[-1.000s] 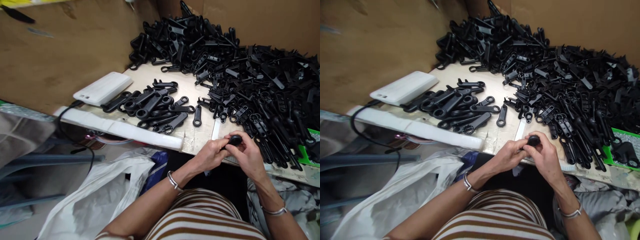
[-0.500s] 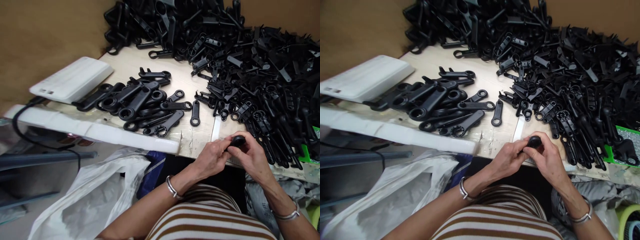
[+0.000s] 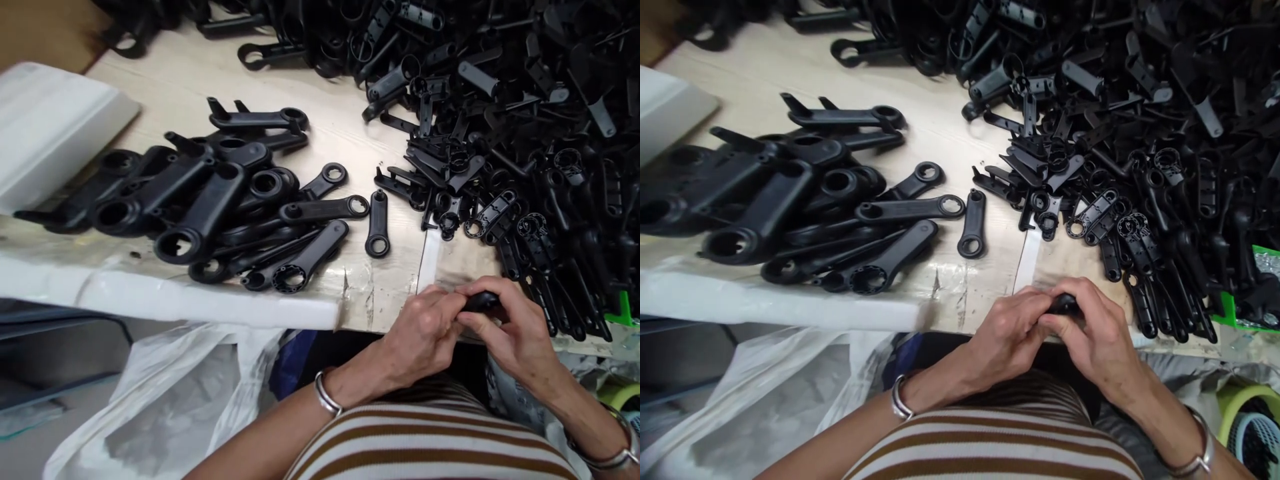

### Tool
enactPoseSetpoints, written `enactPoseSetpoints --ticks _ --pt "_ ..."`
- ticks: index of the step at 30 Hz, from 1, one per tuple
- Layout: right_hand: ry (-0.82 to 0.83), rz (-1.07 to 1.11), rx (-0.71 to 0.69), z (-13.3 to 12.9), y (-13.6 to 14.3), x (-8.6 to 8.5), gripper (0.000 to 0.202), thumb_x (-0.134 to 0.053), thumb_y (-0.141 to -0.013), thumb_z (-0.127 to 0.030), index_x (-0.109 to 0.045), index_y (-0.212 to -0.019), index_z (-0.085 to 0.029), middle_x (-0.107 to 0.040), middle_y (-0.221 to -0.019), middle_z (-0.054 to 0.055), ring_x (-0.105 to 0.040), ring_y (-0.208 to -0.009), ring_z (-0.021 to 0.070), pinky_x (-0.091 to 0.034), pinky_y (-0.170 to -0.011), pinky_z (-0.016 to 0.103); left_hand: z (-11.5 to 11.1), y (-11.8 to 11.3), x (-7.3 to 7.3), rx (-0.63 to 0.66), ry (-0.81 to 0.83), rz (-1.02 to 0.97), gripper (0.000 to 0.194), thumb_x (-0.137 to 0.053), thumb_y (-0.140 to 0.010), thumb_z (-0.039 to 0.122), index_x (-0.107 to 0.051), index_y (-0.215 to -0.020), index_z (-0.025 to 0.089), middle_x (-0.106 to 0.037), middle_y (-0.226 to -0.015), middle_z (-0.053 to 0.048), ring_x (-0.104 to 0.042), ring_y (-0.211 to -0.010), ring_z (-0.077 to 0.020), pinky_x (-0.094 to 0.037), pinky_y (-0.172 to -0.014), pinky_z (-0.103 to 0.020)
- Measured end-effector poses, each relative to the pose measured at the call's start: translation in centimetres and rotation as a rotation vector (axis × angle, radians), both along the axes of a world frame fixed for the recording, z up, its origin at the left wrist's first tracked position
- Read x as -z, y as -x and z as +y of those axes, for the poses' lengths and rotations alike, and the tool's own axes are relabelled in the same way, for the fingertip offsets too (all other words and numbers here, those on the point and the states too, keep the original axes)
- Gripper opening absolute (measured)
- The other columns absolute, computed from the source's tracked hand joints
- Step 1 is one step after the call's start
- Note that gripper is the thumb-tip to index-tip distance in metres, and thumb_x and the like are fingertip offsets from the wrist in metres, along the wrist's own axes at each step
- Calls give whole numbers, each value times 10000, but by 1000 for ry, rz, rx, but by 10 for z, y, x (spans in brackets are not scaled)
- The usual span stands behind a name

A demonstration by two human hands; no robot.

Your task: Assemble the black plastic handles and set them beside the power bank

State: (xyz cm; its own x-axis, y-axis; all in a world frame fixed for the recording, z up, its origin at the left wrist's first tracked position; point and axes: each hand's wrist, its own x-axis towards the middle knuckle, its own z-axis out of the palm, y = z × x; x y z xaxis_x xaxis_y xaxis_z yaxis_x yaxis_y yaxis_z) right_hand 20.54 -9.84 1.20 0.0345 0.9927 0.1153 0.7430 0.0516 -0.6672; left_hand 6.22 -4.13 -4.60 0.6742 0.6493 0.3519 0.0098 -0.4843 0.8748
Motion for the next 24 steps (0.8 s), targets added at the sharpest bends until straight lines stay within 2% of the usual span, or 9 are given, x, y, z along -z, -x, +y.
enactPoseSetpoints --ticks 5,10,14,18,21,24 --pt "21 31 -10 3 -4 -2 154 -632 -890 -231 -569 -1031 -232 -674 -931 16 -655 -812 156 -535 -718 249 2 1 -3 -10 35 0 178 -414 -848 50 -472 -743 181 -537 -654 7 -501 -601 -132 -408 -574 -238" --pt "-25 49 -87 -4 5 -5 125 -582 -925 -215 -563 -1048 -220 -658 -940 38 -638 -882 168 -530 -811 282 1 8 -4 40 24 -5 197 -443 -883 93 -479 -709 178 -547 -648 6 -531 -612 -126 -410 -560 -223" --pt "-56 111 -48 -2 11 -2 93 -561 -935 -220 -555 -1027 -212 -640 -893 34 -629 -847 160 -536 -773 268 5 8 -4 26 -5 -56 205 -427 -876 64 -453 -715 188 -498 -607 28 -516 -574 -107 -365 -480 -183" --pt "9 178 -59 11 9 -5 102 -568 -933 -238 -554 -1025 -199 -641 -896 35 -619 -834 148 -532 -761 252 10 6 -5 -14 -16 -70 192 -432 -854 29 -443 -763 198 -488 -604 42 -528 -553 -92 -389 -479 -163" --pt "94 225 -70 22 4 -9 92 -589 -920 -260 -566 -989 -203 -643 -884 31 -607 -811 141 -526 -758 241 11 6 -5 -39 9 -74 158 -459 -870 52 -456 -816 201 -505 -626 47 -551 -550 -87 -439 -516 -160" --pt "154 248 -64 25 1 -9 104 -603 -907 -266 -580 -988 -206 -646 -898 16 -612 -809 133 -524 -760 237 10 7 -4 -46 48 -57 131 -473 -885 75 -476 -843 199 -517 -635 49 -549 -535 -81 -435 -500 -153"
